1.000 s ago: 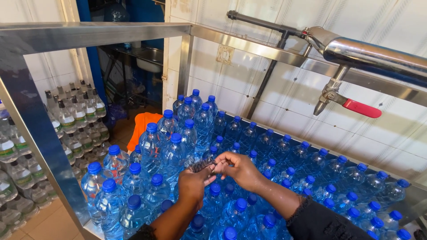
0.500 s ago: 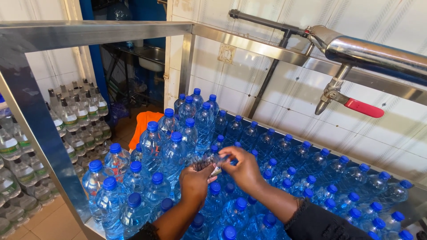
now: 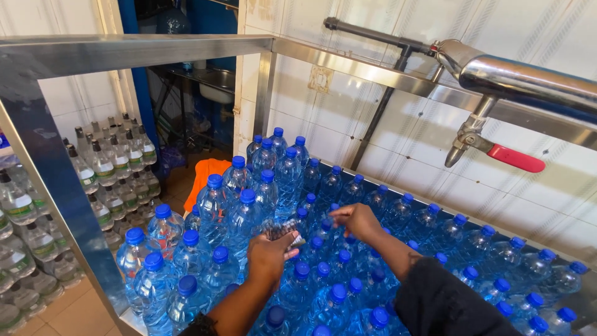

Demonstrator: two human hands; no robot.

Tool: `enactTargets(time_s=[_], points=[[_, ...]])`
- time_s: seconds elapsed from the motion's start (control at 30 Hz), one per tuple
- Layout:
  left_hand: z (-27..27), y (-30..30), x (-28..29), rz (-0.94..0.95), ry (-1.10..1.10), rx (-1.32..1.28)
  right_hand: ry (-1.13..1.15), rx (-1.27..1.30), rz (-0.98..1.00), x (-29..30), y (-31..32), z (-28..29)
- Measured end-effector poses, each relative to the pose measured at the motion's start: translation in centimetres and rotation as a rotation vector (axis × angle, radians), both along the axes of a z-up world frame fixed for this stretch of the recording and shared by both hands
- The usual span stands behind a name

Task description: A person manually applies caps or seals to a large grid of blue water bottles arranged on a metal rack.

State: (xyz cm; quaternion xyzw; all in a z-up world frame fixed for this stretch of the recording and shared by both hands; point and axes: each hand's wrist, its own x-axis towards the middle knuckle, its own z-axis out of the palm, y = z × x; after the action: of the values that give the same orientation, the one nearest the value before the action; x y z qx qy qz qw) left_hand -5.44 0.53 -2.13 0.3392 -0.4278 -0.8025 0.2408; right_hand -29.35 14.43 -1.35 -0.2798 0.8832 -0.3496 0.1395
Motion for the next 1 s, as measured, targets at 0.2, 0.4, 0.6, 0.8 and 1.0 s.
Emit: enactTargets(time_s=[0.2, 0.4, 0.6, 0.8, 1.0], points=[[-0.5, -0.5, 0.2, -0.009, 0.055, 0.084, 0.121, 0.02, -0.023, -6.6, -1.2, -8.5], [0.3, -0.1, 0.9, -0.034, 0.023, 0.012, 0.117, -0.141, 0.028, -7.1, -3.1, -10.5], [-0.5, 0.2, 0.8, -0.029, 0.063, 0.065, 0.819, 0.024, 0.424, -4.1, -1.6, -10.1], [0.1, 0.2, 0.8, -0.004, 0.045, 0.114, 0.102, 0.319, 0.498, -2.2, -0.1, -7.3], [0.5, 0.4, 0.6, 0.015, 0.038, 0.134, 0.236, 0.368, 0.523, -1.2, -0.5, -5.6]])
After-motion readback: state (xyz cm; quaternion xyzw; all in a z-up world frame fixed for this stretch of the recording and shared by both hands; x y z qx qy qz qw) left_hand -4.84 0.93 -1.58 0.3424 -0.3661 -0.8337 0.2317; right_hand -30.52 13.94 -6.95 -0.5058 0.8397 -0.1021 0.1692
